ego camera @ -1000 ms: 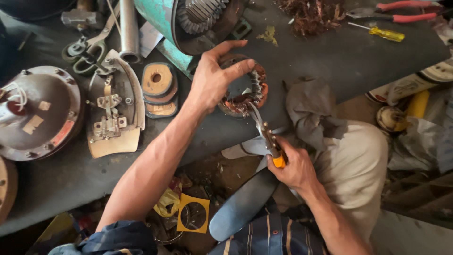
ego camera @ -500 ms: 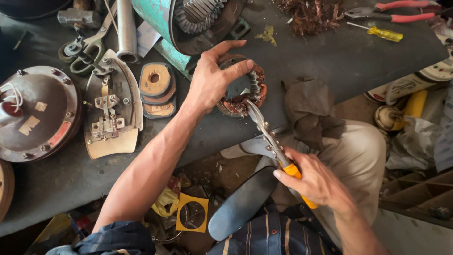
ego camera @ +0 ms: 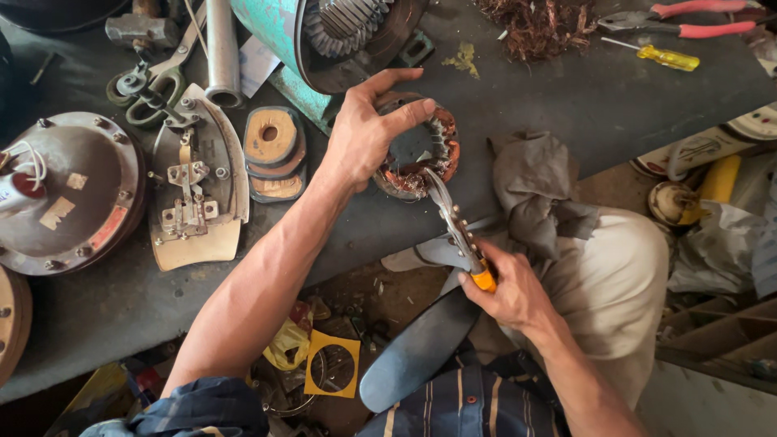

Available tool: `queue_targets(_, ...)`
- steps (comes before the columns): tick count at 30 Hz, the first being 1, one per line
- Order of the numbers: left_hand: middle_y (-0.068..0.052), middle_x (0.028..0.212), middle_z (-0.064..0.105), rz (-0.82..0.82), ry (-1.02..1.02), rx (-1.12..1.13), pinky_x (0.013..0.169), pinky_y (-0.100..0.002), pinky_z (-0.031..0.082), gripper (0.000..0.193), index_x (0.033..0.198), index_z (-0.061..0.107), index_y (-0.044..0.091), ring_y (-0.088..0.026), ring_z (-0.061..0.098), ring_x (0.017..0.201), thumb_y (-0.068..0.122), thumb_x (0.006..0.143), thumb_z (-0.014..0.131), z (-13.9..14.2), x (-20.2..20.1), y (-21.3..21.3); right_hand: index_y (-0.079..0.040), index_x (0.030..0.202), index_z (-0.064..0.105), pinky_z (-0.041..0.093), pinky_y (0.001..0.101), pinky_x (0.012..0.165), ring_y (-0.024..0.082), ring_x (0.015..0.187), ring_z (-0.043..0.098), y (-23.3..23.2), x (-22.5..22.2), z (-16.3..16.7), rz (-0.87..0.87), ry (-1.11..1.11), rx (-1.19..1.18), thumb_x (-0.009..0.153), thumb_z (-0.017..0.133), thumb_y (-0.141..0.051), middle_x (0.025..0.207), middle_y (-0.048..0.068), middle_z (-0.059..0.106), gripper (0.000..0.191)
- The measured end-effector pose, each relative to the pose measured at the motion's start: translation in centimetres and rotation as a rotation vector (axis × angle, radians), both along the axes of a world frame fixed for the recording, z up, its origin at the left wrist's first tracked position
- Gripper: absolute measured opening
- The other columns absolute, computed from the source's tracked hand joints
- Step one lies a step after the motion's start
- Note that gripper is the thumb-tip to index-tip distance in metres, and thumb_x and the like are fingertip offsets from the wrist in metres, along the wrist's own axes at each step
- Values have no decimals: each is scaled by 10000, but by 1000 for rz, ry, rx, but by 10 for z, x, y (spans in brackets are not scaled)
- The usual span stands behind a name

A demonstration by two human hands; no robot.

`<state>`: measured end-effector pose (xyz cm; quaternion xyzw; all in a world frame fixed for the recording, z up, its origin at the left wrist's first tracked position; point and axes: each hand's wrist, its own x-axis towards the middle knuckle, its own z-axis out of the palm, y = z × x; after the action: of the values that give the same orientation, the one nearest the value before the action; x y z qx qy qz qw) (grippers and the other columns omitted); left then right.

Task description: The person uses a screwdriver and pliers to remove copper windings from a motor stator. They scrape and pull out the wires, then wipe the stator with a cloth.

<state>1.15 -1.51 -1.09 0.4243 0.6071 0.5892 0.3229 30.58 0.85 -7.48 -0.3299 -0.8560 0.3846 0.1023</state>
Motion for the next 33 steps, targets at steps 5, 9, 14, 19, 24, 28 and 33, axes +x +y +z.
queue_targets(5, -129, 1098, 813, -1, -20, 35, 994, -315, 511, 599, 1365, 635, 51, -164, 721, 1059, 312, 853, 802, -2, 0, -1, -1, 1252, 639, 576, 429, 713, 389, 857, 746, -7, -7, -13, -68, 40, 113, 803, 737, -287, 894, 237, 734, 541)
queue_targets(9, -147, 1075, 812, -17, -81, 36, 958, -315, 529, 606, 1363, 625, 43, -170, 723, 1017, 293, 842, 805, -2, 0, 1, 22, 1256, 616, 555, 449, 761, 408, 882, 720, -1, 4, -7, 29, 48, 114, 802, 761, -301, 940, 226, 749, 575)
queue_targets(14, -133, 1088, 806, -31, -62, 34, 957, -300, 528, 593, 1356, 630, 40, -157, 721, 1025, 278, 844, 809, -1, 0, 3, -3, 1201, 628, 515, 378, 730, 264, 752, 643, 13, 9, -5, 148, 22, -189, 818, 748, -312, 823, 127, 688, 507)
queue_targets(19, -137, 1073, 810, -37, -106, 27, 956, -304, 531, 580, 1346, 633, 39, -160, 723, 1023, 275, 845, 803, -2, -2, 3, -34, 1199, 665, 489, 341, 718, 178, 751, 577, 29, 12, -11, 269, 84, -342, 824, 726, -297, 807, 79, 628, 462)
queue_targets(24, -140, 1048, 804, -36, -196, 20, 919, -309, 544, 582, 1353, 630, 38, -167, 723, 994, 266, 847, 804, -7, -6, 6, -69, 1139, 699, 595, 347, 649, 188, 670, 764, 10, -4, -33, 52, 82, -88, 805, 759, -260, 766, 75, 759, 389)
queue_targets(28, -113, 1053, 799, -36, -252, 29, 882, -289, 554, 575, 1357, 626, 30, -148, 716, 982, 262, 862, 803, -10, -7, 5, -49, 1161, 665, 571, 435, 654, 361, 757, 733, 4, -21, -40, 8, 48, 351, 741, 790, -216, 856, 179, 739, 469)
queue_targets(33, -121, 1012, 795, -55, -206, 39, 841, -283, 536, 596, 1376, 626, 28, -136, 683, 943, 250, 852, 805, -7, -6, 7, -5, 1306, 571, 567, 471, 720, 430, 840, 713, -2, -1, -15, 79, 22, 209, 734, 796, -305, 950, 234, 727, 683)
